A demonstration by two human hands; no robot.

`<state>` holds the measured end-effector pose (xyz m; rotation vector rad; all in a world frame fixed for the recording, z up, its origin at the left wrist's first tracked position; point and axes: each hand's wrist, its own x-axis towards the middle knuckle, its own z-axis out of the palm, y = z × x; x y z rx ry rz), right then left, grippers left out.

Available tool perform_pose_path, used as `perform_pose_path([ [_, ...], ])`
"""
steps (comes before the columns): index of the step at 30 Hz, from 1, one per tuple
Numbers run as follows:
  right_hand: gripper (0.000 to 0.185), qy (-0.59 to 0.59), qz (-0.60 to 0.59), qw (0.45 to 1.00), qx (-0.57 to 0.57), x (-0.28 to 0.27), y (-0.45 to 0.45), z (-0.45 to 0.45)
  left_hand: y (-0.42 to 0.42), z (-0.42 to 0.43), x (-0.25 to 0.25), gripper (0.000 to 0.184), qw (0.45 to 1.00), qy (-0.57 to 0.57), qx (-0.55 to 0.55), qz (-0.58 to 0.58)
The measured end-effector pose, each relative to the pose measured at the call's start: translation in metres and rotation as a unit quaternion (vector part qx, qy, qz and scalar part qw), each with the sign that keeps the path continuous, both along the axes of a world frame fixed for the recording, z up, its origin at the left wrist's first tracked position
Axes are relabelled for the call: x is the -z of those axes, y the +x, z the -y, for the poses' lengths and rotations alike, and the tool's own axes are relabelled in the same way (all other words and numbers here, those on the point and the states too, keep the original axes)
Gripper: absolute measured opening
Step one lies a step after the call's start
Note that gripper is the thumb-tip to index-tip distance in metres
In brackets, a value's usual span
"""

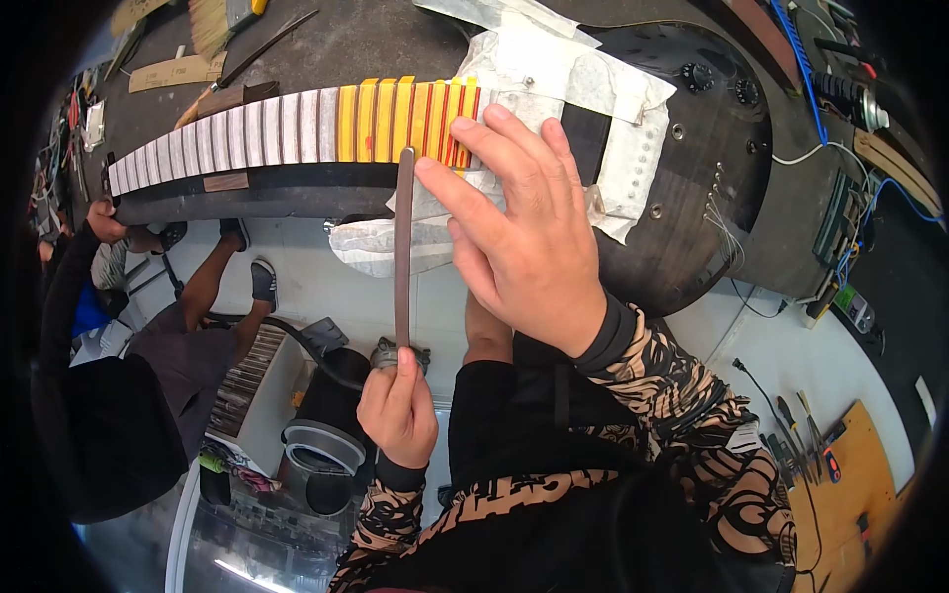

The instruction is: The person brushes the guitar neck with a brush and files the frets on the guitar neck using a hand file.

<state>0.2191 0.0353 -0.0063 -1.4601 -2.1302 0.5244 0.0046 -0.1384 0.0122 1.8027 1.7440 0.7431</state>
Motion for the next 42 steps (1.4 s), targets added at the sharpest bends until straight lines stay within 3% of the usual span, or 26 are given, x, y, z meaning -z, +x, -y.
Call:
perform_pose_path([
  [6, 0.069, 0.011, 0.019, 1.0, 0.012, -0.002, -0.003, 0.0, 0.031, -0.109, -0.013, 0.056, 1.0, -0.002, 0.004, -0.006],
  [12, 0.07, 0.005, 0.011, 1.0, 0.015, -0.002, -0.003, -0.001, 0.014, -0.031, -0.004, 0.052, 1.0, -0.003, -0.019, 0.01],
  [15, 0.071, 0.006, 0.014, 1.0, 0.015, -0.001, -0.004, -0.001, 0.017, -0.042, -0.008, 0.051, 0.999, -0.014, -0.019, 0.023],
  [18, 0.072, 0.004, 0.027, 1.0, 0.013, -0.003, -0.004, -0.001, 0.029, -0.114, -0.011, 0.059, 1.0, -0.017, -0.002, 0.009],
  [26, 0.07, -0.021, 0.018, 1.0, 0.001, -0.005, -0.002, -0.001, 0.01, -0.035, -0.004, 0.053, 0.998, -0.018, -0.015, 0.059],
  [31, 0.072, -0.02, 0.028, 0.999, 0.005, -0.005, -0.004, 0.0, 0.03, -0.118, -0.006, 0.054, 0.997, -0.024, -0.017, 0.066],
  [37, 0.071, -0.028, 0.017, 0.999, 0.001, -0.005, -0.002, -0.001, 0.003, -0.024, -0.01, 0.051, 0.998, -0.034, -0.007, 0.061],
  [42, 0.072, -0.025, 0.018, 1.0, 0.003, -0.004, -0.003, -0.001, 0.021, -0.099, -0.012, 0.053, 0.998, -0.036, 0.0, 0.042],
])
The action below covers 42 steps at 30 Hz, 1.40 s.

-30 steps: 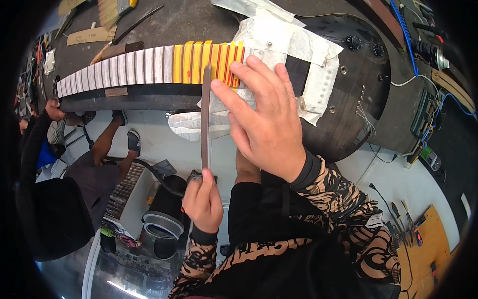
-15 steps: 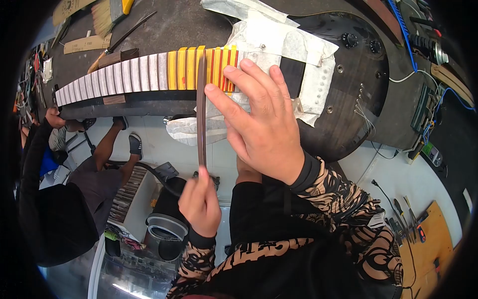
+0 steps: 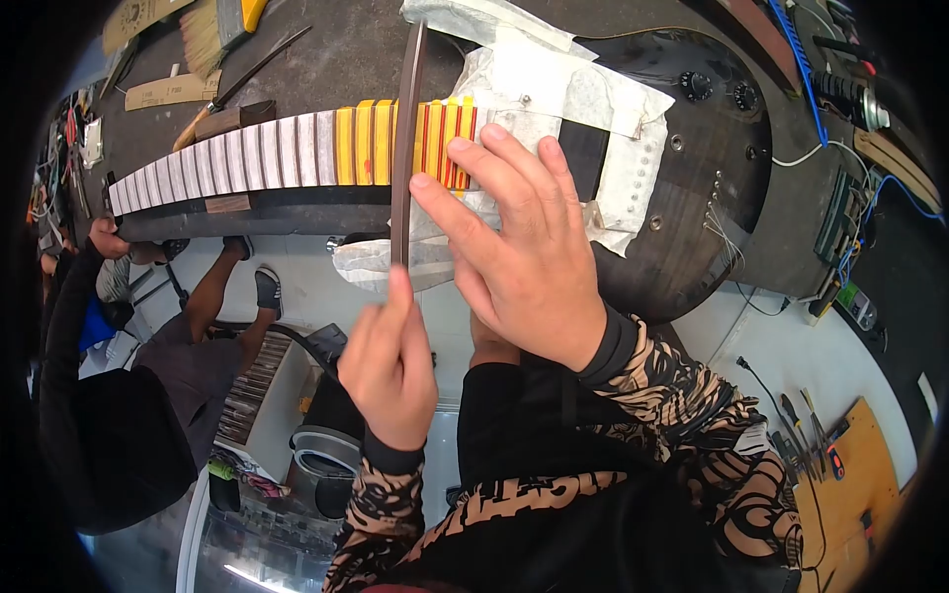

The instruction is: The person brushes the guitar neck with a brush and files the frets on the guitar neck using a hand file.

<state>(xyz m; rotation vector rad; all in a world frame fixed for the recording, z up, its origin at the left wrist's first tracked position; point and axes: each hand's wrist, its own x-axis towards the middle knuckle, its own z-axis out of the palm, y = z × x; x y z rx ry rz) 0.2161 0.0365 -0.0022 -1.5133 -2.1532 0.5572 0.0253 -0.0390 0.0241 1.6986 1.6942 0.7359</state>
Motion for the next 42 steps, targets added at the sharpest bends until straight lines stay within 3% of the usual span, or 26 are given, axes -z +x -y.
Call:
perform_pose_path([
  [2, 0.072, -0.002, 0.006, 1.0, -0.002, 0.0, 0.0, 0.0, 0.002, -0.013, 0.0, 0.059, 1.0, -0.01, 0.002, -0.018],
  [5, 0.072, -0.009, 0.006, 1.0, -0.004, -0.002, 0.001, 0.0, -0.01, 0.044, 0.005, 0.046, 0.999, 0.023, 0.0, -0.022],
  [8, 0.071, -0.016, 0.002, 1.0, -0.004, -0.002, 0.001, -0.001, -0.012, 0.077, -0.004, 0.047, 0.999, 0.01, -0.013, -0.033],
  [12, 0.071, -0.012, 0.007, 1.0, -0.005, -0.001, 0.001, 0.0, 0.009, -0.006, -0.013, 0.048, 0.999, -0.002, -0.004, -0.038],
  [21, 0.073, -0.012, 0.007, 1.0, -0.01, -0.001, 0.002, 0.0, -0.007, 0.063, -0.006, 0.049, 1.0, 0.012, -0.028, -0.005],
  [24, 0.075, -0.013, 0.01, 1.0, -0.003, 0.0, 0.0, 0.0, 0.008, -0.008, -0.008, 0.047, 1.0, 0.001, -0.01, -0.009],
  [27, 0.076, -0.013, 0.012, 1.0, -0.008, 0.0, 0.001, 0.0, 0.003, -0.004, -0.002, 0.046, 1.0, 0.003, -0.005, -0.01],
  [32, 0.076, -0.021, 0.008, 1.0, -0.011, -0.001, 0.003, 0.0, -0.009, 0.061, -0.001, 0.05, 1.0, 0.003, -0.013, 0.016],
  [37, 0.076, -0.019, 0.014, 1.0, -0.006, -0.002, 0.001, 0.0, 0.011, -0.02, -0.003, 0.05, 0.999, -0.001, -0.014, 0.032],
  [42, 0.078, -0.013, 0.02, 1.0, -0.003, -0.002, 0.002, 0.0, -0.01, 0.058, -0.005, 0.05, 1.0, 0.003, -0.012, 0.015],
])
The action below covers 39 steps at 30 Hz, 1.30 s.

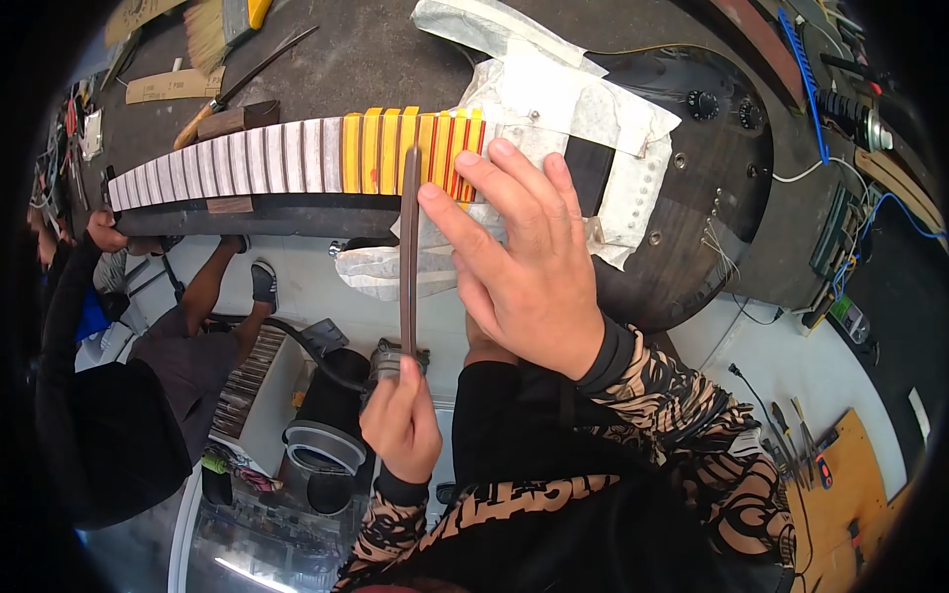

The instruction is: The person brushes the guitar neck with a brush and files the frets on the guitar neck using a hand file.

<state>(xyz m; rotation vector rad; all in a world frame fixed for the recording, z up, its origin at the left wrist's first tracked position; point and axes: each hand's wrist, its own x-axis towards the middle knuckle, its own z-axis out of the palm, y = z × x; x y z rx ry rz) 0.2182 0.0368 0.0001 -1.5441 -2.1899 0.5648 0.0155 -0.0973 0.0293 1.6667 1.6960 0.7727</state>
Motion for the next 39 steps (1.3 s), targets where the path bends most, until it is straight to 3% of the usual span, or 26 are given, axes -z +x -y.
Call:
perform_pose_path([
  [2, 0.078, 0.003, -0.002, 1.0, 0.003, 0.001, 0.0, 0.0, 0.002, 0.007, -0.001, 0.05, 1.0, 0.003, -0.009, -0.006],
  [6, 0.078, 0.006, -0.001, 1.0, 0.004, 0.001, -0.001, 0.0, 0.017, -0.076, -0.003, 0.062, 0.998, -0.006, -0.004, -0.06],
  [7, 0.078, 0.003, -0.003, 1.0, -0.002, 0.002, -0.001, 0.0, 0.017, -0.08, 0.005, 0.054, 0.999, 0.04, -0.003, -0.024],
  [10, 0.076, -0.008, -0.006, 1.0, -0.006, 0.002, 0.001, 0.001, 0.009, -0.053, 0.003, 0.054, 0.997, 0.071, -0.012, -0.031],
  [20, 0.076, 0.002, -0.002, 1.0, 0.003, 0.003, 0.0, 0.001, -0.006, 0.003, 0.005, 0.051, 0.999, 0.015, 0.022, -0.04],
  [23, 0.075, 0.003, -0.003, 1.0, 0.005, 0.003, 0.0, 0.001, -0.001, -0.003, 0.0, 0.055, 0.999, 0.002, 0.022, -0.049],
  [25, 0.075, 0.006, -0.003, 1.0, 0.005, 0.003, -0.001, 0.0, 0.01, -0.038, 0.0, 0.064, 0.998, 0.003, 0.015, -0.055],
  [28, 0.076, 0.01, 0.0, 1.0, 0.008, 0.003, -0.003, 0.001, 0.025, -0.083, 0.002, 0.063, 1.0, -0.014, 0.0, -0.027],
  [35, 0.075, 0.009, -0.003, 1.0, 0.009, 0.004, -0.001, 0.0, 0.0, 0.012, 0.006, 0.053, 0.999, 0.023, -0.002, -0.037],
  [39, 0.074, 0.003, -0.004, 1.0, 0.002, 0.003, -0.002, 0.001, 0.019, -0.061, 0.002, 0.063, 0.999, -0.027, 0.005, -0.046],
])
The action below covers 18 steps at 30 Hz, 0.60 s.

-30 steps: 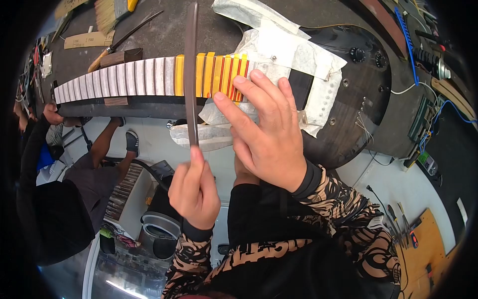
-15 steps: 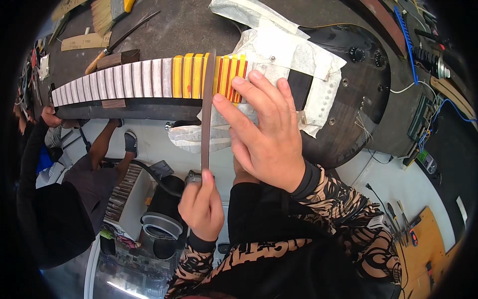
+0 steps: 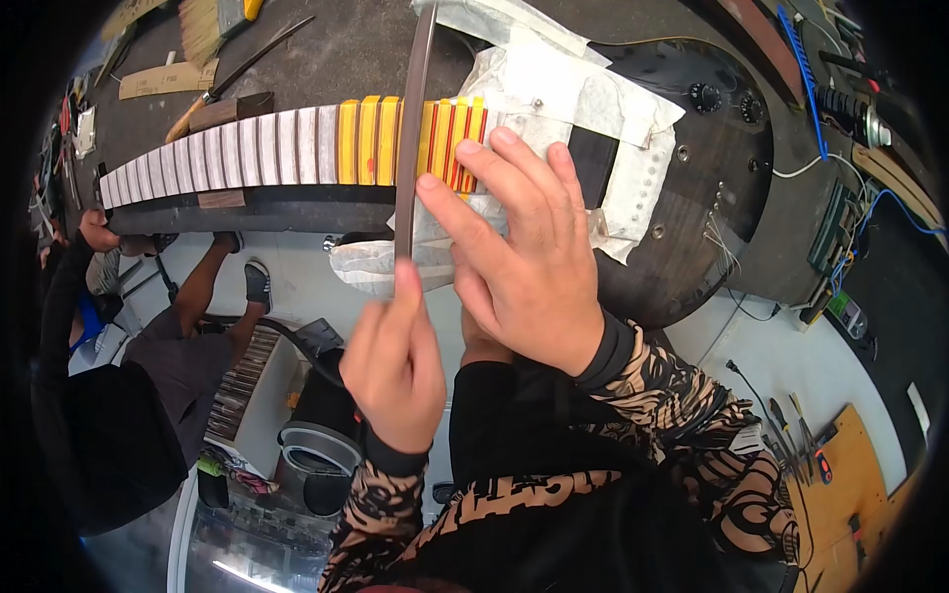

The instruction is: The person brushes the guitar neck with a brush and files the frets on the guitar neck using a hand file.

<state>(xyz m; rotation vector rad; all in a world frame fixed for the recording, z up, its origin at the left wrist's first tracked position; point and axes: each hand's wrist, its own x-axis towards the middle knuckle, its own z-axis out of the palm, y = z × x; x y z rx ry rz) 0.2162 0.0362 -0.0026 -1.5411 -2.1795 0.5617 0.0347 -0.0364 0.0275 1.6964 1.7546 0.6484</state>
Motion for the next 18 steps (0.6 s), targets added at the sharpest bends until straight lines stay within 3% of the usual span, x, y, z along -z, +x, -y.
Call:
perform_pose_path([
  [2, 0.073, 0.006, 0.002, 1.0, -0.001, 0.002, 0.0, 0.001, 0.005, -0.018, 0.005, 0.063, 1.0, 0.007, -0.009, 0.023],
  [5, 0.073, 0.007, 0.001, 1.0, -0.003, 0.002, 0.001, 0.001, -0.013, 0.042, 0.016, 0.05, 0.998, 0.048, 0.003, 0.034],
  [8, 0.073, 0.01, -0.007, 1.0, 0.001, 0.002, 0.001, -0.001, -0.02, 0.081, 0.008, 0.05, 0.999, 0.028, -0.014, 0.044],
  [14, 0.072, 0.013, 0.002, 1.0, 0.004, 0.002, -0.001, 0.002, 0.001, -0.011, 0.015, 0.05, 0.996, 0.053, -0.008, 0.072],
  [18, 0.073, 0.01, 0.0, 1.0, 0.002, 0.002, 0.0, 0.001, -0.016, 0.052, 0.016, 0.051, 0.997, 0.037, -0.006, 0.068],
])
